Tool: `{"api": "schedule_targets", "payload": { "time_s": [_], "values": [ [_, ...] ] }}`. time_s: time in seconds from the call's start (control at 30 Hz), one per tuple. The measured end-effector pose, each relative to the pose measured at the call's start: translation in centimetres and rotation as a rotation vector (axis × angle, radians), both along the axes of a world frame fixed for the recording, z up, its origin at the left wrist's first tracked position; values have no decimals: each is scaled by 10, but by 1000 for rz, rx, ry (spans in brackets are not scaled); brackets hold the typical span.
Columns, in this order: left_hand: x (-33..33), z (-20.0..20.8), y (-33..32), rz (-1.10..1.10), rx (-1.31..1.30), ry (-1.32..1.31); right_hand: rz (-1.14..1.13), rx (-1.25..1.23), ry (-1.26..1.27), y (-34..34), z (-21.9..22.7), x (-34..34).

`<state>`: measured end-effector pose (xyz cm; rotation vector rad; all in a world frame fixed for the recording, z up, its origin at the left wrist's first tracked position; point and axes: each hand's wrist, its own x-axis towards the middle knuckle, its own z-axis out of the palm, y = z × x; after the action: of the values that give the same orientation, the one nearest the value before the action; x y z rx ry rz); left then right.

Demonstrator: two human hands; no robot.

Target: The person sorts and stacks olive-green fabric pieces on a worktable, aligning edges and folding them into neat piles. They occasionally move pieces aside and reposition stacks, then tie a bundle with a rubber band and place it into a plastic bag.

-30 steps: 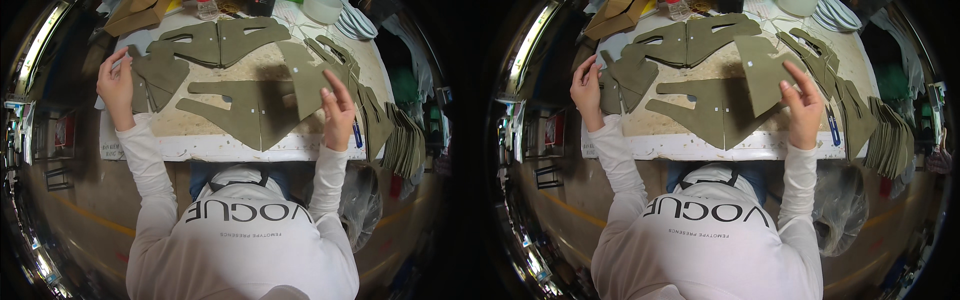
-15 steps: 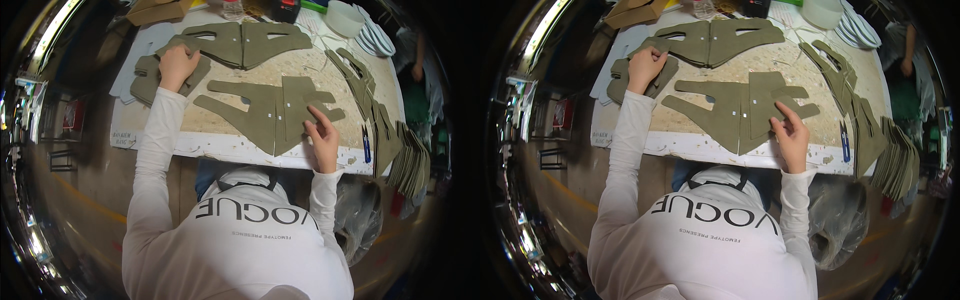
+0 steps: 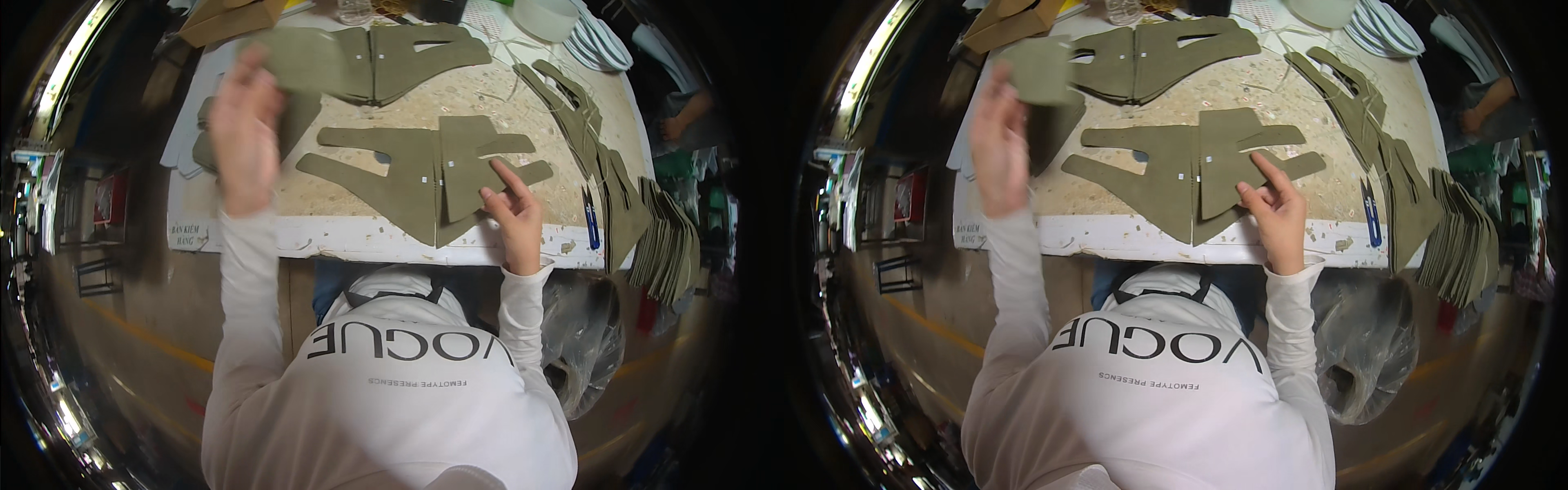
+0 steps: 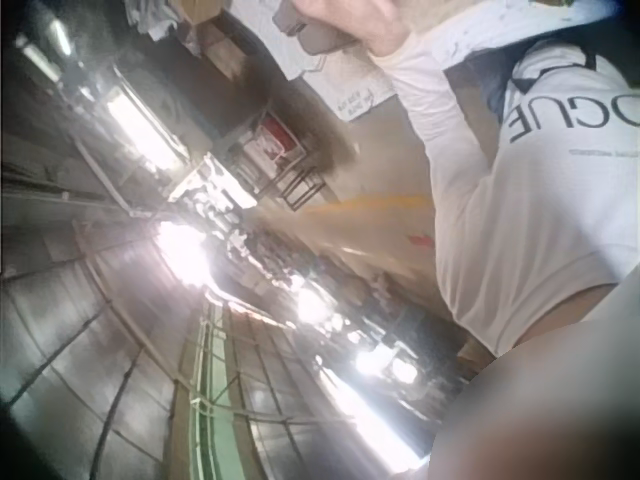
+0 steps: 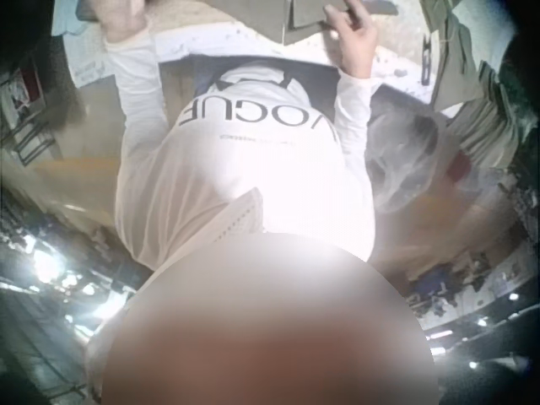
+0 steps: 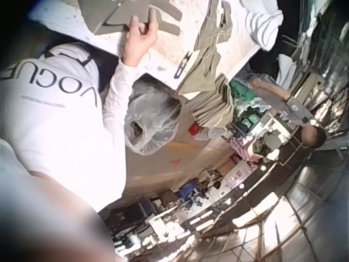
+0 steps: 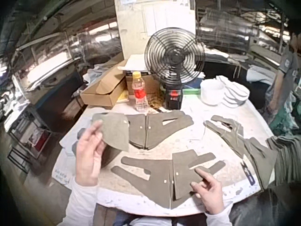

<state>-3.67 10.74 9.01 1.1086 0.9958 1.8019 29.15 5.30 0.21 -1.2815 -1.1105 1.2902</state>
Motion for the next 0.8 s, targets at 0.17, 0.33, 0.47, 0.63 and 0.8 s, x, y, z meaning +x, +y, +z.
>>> {"api": "schedule_targets", "payload": {
  "time_s": [0.17,0.33,0.47,0.63,0.8],
  "values": [
    [81,-66,-65,-428,-652,135,20,87,-185,-7,-2,-4],
    [97,-84,-73,-196,-393,353,23,165,-233,-9,-4,-5],
    [86,-82,-75,-194,-389,349,54,107,-199,-14,-1,-2],
    [73,-83,-88,-243,-444,355,85,99,-201,-20,1,1],
    [74,-83,-90,-241,-433,376,66,167,-252,-24,-1,-3]
  ]
}}
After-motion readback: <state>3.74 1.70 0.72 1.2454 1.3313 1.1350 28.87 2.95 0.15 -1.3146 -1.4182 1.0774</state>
